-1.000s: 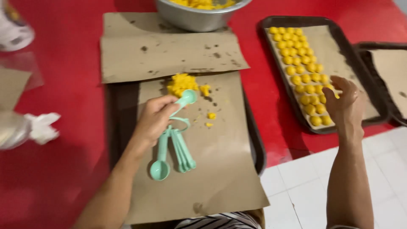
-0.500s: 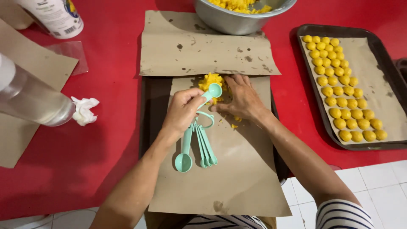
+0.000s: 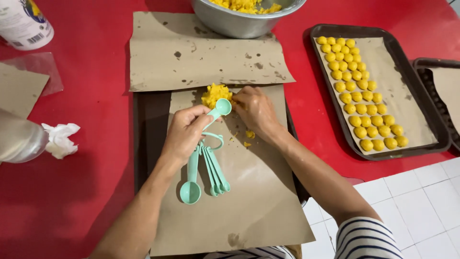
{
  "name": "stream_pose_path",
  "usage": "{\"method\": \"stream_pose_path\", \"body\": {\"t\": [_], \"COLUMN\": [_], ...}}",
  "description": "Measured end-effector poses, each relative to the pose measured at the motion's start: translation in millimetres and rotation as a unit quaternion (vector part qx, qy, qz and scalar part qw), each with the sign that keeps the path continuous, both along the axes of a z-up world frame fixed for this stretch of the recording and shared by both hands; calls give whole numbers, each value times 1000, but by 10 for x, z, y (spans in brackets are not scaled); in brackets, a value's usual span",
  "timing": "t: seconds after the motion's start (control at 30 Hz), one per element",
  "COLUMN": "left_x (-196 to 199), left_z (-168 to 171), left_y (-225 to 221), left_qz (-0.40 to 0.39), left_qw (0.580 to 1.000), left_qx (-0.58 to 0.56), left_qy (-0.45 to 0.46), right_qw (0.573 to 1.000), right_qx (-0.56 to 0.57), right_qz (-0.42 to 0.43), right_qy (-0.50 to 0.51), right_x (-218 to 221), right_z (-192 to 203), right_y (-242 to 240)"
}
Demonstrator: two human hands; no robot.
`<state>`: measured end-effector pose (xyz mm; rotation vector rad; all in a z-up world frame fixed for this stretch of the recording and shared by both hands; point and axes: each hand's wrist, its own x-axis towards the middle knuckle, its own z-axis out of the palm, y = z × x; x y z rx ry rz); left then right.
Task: Shaping yellow dough into small balls using a measuring spoon and placing them on a baking tray
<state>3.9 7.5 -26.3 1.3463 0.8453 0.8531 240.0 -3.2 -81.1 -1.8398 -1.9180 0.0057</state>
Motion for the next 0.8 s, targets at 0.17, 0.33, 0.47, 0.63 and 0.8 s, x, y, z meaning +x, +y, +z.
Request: {"method": "stream_pose_path", "body": {"t": [0.17, 0.33, 0.47, 0.63, 0.8], "left_x": [10, 3, 13, 12, 20], "left_z": [-77, -41, -98, 22, -102], "left_y": [2, 0, 15, -40, 0], "left_qz": [-3, -6, -9, 11, -1], "left_qw": [1000, 1000, 1000, 1000, 1000], "left_qx": [-3, -13, -15, -11, -13], "left_qy": [3, -15, -13, -8, -20], "right_qw": [1000, 998, 988, 995, 979], "right_qx": [-4, -11, -47, -23, -63], "right_qz": [4, 65, 122, 93, 138], "right_qy": [6, -7, -84, -38, 134], "right_x": [83, 21, -126, 243, 146], "right_z": [-84, 156, 528, 69, 484], "right_y": [12, -110, -332, -210, -376]}}
